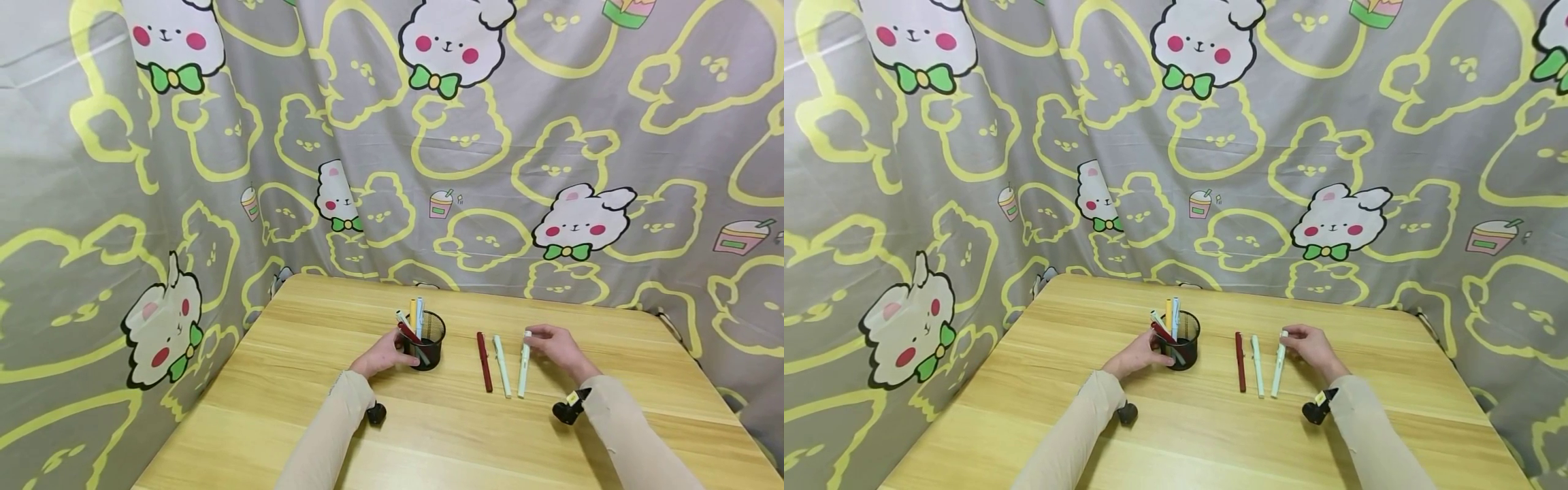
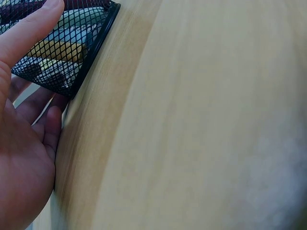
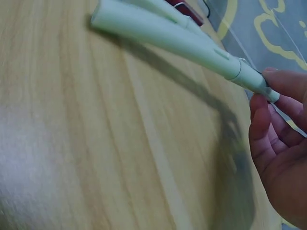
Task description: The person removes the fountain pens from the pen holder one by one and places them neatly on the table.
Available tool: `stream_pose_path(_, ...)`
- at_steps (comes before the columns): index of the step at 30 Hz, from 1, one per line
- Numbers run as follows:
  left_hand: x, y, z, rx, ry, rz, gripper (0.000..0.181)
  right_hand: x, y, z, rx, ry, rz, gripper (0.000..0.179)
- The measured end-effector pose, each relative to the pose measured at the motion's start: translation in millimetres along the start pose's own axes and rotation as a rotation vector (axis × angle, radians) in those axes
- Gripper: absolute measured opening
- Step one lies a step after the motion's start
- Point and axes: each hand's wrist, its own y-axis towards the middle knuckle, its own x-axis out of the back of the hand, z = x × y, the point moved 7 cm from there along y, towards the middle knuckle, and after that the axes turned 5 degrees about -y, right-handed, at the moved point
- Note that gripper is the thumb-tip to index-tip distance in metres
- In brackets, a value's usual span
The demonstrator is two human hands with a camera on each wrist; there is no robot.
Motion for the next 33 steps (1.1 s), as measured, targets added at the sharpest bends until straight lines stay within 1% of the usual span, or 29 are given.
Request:
stream_pose_path(3, 0.3, 0.6, 0.5, -0.004, 0.006, -0.002, 0.060, -3.0, 1.9, -1.3, -0.005, 0.008, 0.004, 0.050)
stream_pose_path(8, 0.4, 1.4, 1.1, -0.022, 0.005, 0.004, 0.062, -6.0, 2.6, 0.3, 0.008, -0.009, 0.005, 0.050)
stream_pose_path(11, -0.5, -0.1, -1.3, -0.024, 0.002, 0.013, 0.062, -7.2, 2.0, 0.8, -0.005, 0.002, 0.004, 0.050)
stream_pose_path(18, -3.6, -15.1, -28.6, -0.028, 0.010, 0.020, 0.060, -9.3, 2.5, -1.5, -0.024, 0.029, 0.012, 0.051)
stream_pose_path(21, -3.4, -15.3, -29.8, -0.026, 0.010, 0.020, 0.059, -10.1, 3.3, -4.2, -0.039, 0.030, 0.014, 0.051)
stream_pose_path(23, -3.1, -14.4, -29.2, -0.029, 0.011, 0.017, 0.058, -10.7, 4.1, -5.4, -0.042, 0.027, 0.013, 0.051)
stream_pose_path(30, 0.7, 0.5, -2.1, -0.020, 0.012, 0.010, 0.061, -14.4, 5.4, -6.3, -0.042, 0.008, 0.008, 0.050)
stream_pose_path(33, 1.2, 1.3, 1.3, -0.014, 0.010, 0.004, 0.061, -16.5, 5.8, -6.2, -0.039, 0.004, 0.013, 0.050)
